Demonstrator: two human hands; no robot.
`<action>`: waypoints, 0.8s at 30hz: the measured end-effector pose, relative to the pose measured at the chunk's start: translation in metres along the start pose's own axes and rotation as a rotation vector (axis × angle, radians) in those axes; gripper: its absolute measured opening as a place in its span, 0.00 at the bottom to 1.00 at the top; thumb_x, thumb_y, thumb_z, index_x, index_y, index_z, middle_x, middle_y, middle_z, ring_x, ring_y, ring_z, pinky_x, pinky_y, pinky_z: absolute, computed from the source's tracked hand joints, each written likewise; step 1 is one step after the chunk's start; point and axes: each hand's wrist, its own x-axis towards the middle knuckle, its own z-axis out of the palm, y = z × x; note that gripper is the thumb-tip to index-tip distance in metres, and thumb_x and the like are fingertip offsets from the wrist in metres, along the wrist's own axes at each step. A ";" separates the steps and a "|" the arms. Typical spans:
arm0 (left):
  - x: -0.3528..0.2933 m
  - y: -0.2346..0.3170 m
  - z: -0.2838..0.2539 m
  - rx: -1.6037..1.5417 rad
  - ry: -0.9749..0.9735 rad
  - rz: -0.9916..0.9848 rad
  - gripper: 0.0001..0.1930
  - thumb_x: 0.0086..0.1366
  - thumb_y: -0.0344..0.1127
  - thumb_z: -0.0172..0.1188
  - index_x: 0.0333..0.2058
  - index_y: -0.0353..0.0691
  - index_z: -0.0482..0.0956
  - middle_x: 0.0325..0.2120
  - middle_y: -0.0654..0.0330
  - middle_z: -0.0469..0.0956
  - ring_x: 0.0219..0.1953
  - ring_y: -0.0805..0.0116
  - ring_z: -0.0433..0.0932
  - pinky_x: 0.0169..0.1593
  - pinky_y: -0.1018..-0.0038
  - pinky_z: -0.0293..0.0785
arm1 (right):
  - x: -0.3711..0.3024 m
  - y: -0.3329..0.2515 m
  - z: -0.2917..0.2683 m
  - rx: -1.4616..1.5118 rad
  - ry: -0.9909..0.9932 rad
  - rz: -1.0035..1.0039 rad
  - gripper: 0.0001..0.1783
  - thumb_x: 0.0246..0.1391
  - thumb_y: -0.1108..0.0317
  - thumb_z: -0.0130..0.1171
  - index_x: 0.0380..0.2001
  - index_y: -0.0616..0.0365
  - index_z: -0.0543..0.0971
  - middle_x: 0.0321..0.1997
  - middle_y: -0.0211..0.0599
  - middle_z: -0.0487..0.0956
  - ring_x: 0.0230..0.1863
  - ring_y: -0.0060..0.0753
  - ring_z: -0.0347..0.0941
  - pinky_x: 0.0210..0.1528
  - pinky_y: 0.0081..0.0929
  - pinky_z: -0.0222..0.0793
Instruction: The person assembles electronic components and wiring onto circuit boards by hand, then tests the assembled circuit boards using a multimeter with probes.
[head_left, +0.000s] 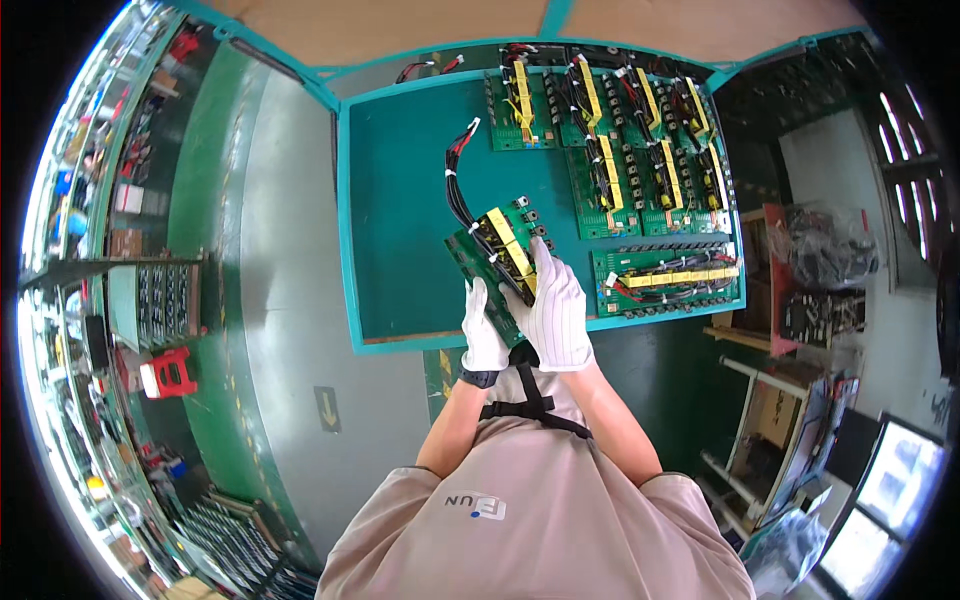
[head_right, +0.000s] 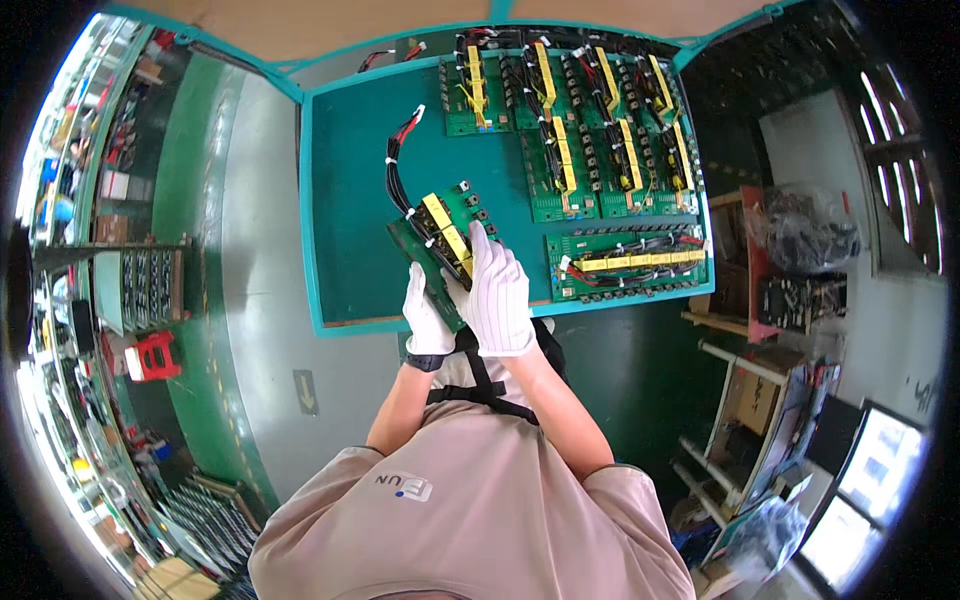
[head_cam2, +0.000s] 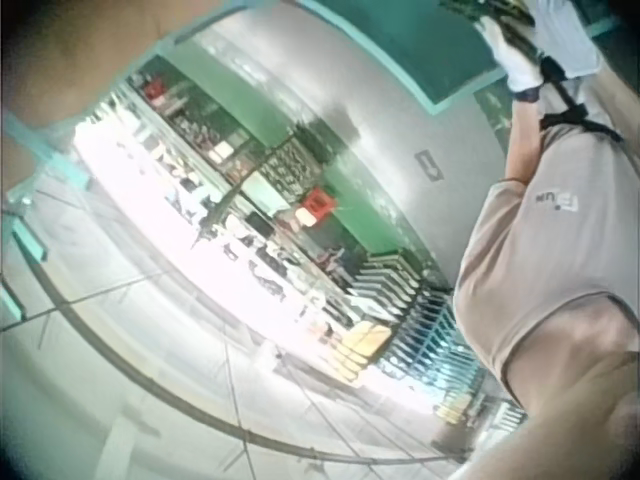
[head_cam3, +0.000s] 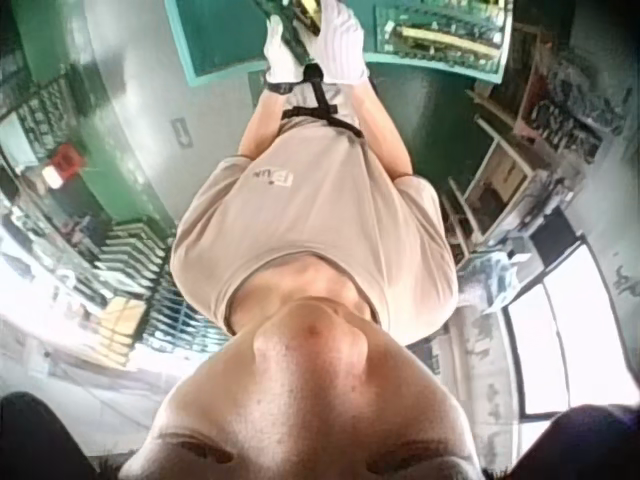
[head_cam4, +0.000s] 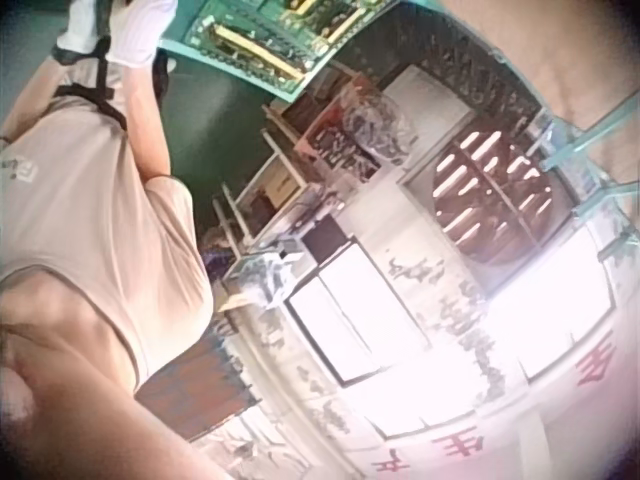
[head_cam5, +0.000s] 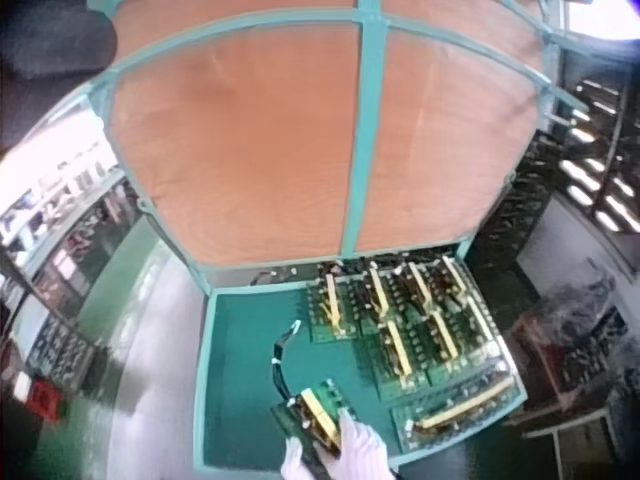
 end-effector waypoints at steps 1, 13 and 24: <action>0.004 0.007 -0.002 0.037 -0.055 0.024 0.19 0.77 0.45 0.48 0.60 0.43 0.71 0.54 0.59 0.76 0.54 0.68 0.75 0.59 0.67 0.71 | 0.001 -0.002 0.008 -0.011 0.011 0.035 0.41 0.45 0.66 0.73 0.62 0.65 0.67 0.44 0.50 0.78 0.43 0.56 0.75 0.45 0.45 0.73; 0.209 0.117 0.031 0.633 -0.428 -0.066 0.38 0.75 0.61 0.44 0.69 0.35 0.59 0.56 0.50 0.78 0.44 0.67 0.81 0.42 0.74 0.77 | 0.007 0.023 0.049 -0.031 0.283 0.215 0.34 0.40 0.74 0.70 0.54 0.60 0.72 0.43 0.46 0.77 0.44 0.53 0.74 0.47 0.43 0.73; 0.323 0.153 0.118 1.078 -0.773 -0.180 0.26 0.66 0.41 0.62 0.62 0.45 0.75 0.22 0.75 0.67 0.17 0.85 0.54 0.21 0.83 0.46 | 0.031 0.023 0.073 -0.012 0.206 0.305 0.32 0.40 0.75 0.70 0.53 0.59 0.73 0.41 0.45 0.77 0.44 0.53 0.74 0.46 0.44 0.73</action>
